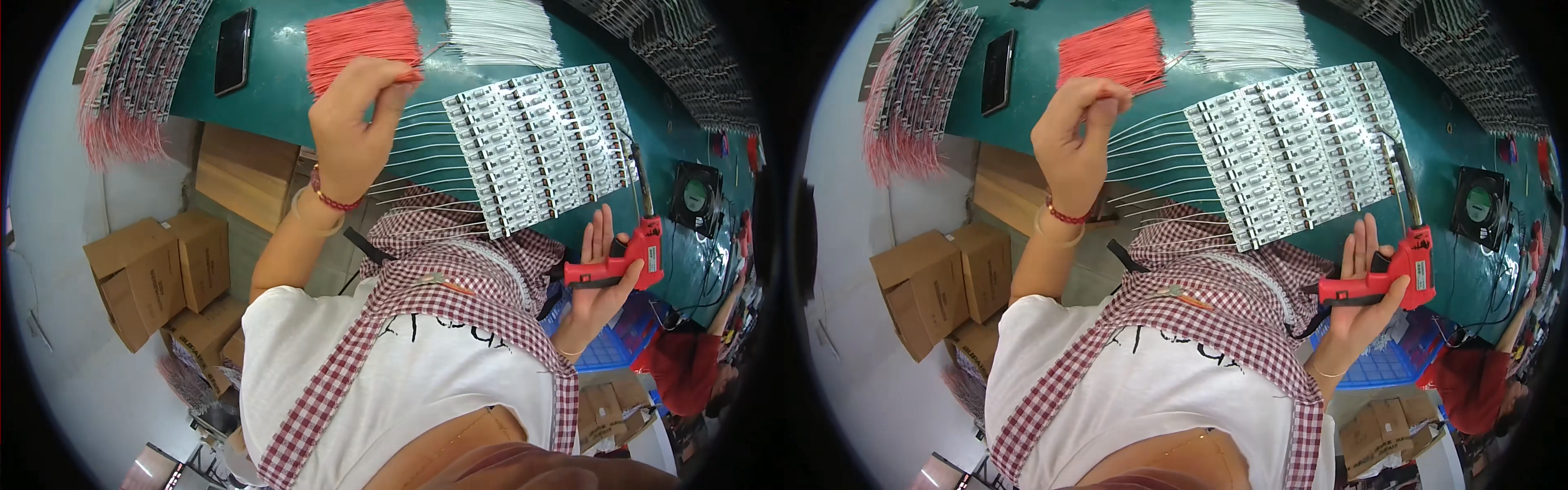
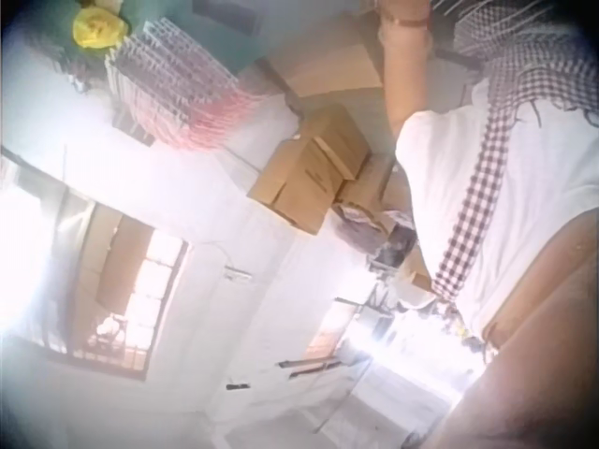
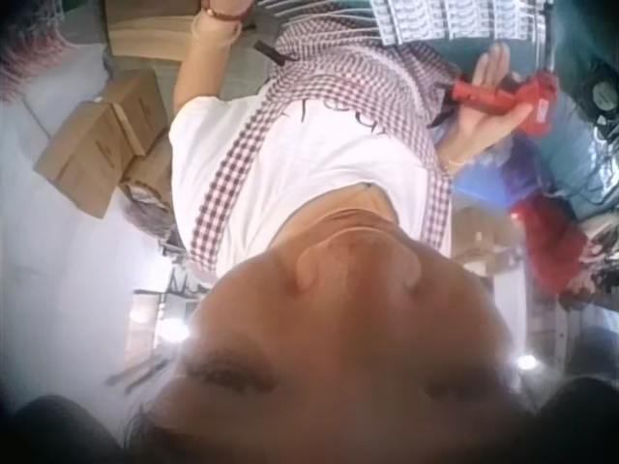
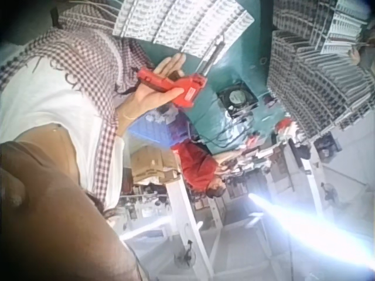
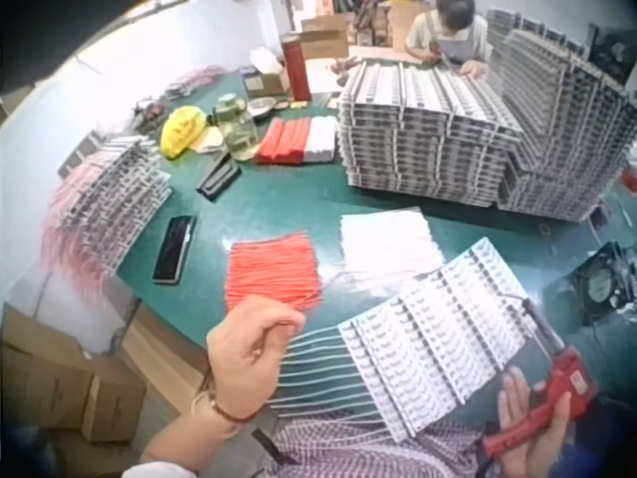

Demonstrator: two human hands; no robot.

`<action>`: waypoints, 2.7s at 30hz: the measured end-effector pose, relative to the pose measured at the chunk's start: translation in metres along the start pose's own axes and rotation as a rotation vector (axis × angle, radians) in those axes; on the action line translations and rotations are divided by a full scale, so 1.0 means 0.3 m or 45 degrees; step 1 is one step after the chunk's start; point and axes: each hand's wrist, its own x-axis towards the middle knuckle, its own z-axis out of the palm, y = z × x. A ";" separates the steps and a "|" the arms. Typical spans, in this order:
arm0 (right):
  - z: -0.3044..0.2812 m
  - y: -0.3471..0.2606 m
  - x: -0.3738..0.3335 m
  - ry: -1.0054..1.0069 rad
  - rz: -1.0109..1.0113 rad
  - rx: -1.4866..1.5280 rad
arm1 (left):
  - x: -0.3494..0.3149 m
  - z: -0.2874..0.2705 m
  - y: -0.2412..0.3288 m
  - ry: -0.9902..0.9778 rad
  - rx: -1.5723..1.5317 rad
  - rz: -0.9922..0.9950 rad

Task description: The person uses a soldering iron to attach red and white wires to a grid of electronic components on a green workbench. They repeatedly pick up individual wires, place them into slots on the component board, and apply heat with the soldering iron to secure them.

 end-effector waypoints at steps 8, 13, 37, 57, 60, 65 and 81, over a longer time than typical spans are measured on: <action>0.063 0.027 -0.029 -0.057 0.038 -0.222 | 0.098 0.143 -0.191 -0.210 0.811 0.312; 0.056 0.015 -0.047 0.010 -0.023 -0.226 | 0.089 0.218 -0.205 -0.304 0.952 0.248; 0.041 0.016 -0.033 -0.052 0.015 -0.124 | 0.085 0.254 -0.203 -0.319 1.173 0.328; 0.025 0.013 -0.030 -0.070 0.033 -0.090 | 0.143 0.103 -0.155 -0.426 1.314 0.308; 0.025 0.017 -0.035 -0.052 0.007 -0.137 | 0.135 0.050 -0.115 -0.414 1.001 0.207; 0.085 0.049 -0.055 -0.183 -0.112 -0.527 | 0.010 0.031 -0.049 -0.489 0.533 0.197; 0.229 0.161 -0.051 -0.099 0.185 -1.123 | -0.121 0.121 -0.102 -0.501 0.501 0.437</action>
